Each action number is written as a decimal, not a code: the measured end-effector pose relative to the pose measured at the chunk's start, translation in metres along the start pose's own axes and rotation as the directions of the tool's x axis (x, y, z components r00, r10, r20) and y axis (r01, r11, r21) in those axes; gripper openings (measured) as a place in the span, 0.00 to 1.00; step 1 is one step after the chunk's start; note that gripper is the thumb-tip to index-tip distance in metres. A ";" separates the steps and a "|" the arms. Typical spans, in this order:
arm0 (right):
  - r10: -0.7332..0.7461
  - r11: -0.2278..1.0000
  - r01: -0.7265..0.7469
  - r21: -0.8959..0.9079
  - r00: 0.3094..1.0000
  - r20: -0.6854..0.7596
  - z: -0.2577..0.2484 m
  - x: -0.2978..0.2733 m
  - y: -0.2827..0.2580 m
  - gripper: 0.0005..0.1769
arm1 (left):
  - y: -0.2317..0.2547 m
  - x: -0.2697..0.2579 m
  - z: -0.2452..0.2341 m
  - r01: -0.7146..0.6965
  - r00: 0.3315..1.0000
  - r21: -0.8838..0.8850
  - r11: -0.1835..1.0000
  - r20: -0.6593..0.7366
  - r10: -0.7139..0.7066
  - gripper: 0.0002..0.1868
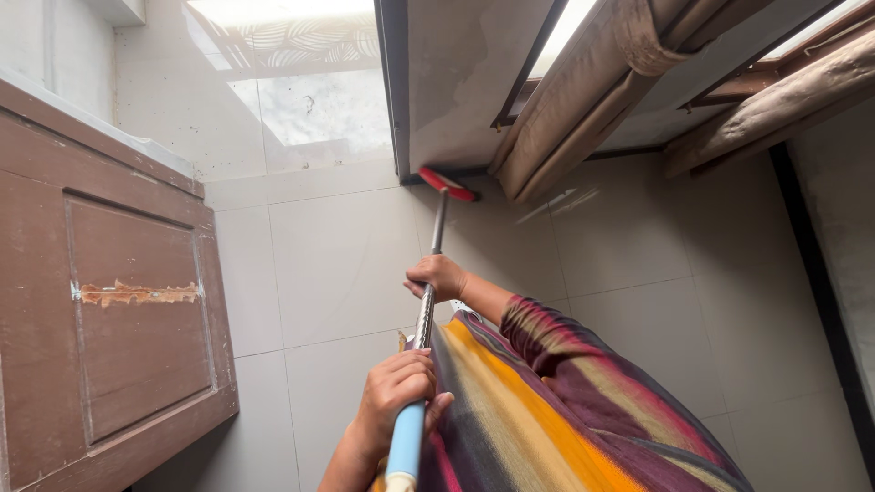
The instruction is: The person sweeps the floor with a broom, moving dust toward an open doorway and then sweeping outside onto a balcony.
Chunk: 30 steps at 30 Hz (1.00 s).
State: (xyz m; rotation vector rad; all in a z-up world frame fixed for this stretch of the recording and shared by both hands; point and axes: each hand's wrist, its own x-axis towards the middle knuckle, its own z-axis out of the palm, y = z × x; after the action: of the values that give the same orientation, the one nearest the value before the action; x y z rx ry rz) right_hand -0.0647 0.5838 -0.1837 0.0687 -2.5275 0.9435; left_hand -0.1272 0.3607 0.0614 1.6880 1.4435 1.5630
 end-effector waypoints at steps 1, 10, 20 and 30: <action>-0.003 1.000 0.003 0.003 1.000 0.000 0.006 0.005 -0.007 0.16 | 0.003 -0.001 -0.002 -0.036 0.999 0.034 0.999 0.038 0.035 0.18; 0.060 0.997 -0.061 -0.045 0.998 -0.035 -0.005 -0.010 -0.017 0.17 | 0.008 -0.021 -0.011 -0.006 0.998 -0.020 1.000 -0.061 0.005 0.15; 0.043 0.999 -0.045 -0.017 0.995 -0.084 0.001 0.020 -0.033 0.15 | 0.018 0.002 -0.030 -0.101 0.995 -0.029 0.994 0.023 0.101 0.18; 0.311 0.852 -0.347 -0.393 0.938 -0.152 -0.084 -0.114 0.100 0.13 | -0.128 0.028 0.060 0.126 0.989 -0.321 0.939 0.110 -0.095 0.11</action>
State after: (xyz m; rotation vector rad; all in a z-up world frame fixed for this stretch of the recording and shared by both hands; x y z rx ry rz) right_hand 0.0516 0.7016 -0.2358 -0.5409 -2.6491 0.4852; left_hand -0.1283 0.4525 -0.0500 1.4390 1.1372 1.5421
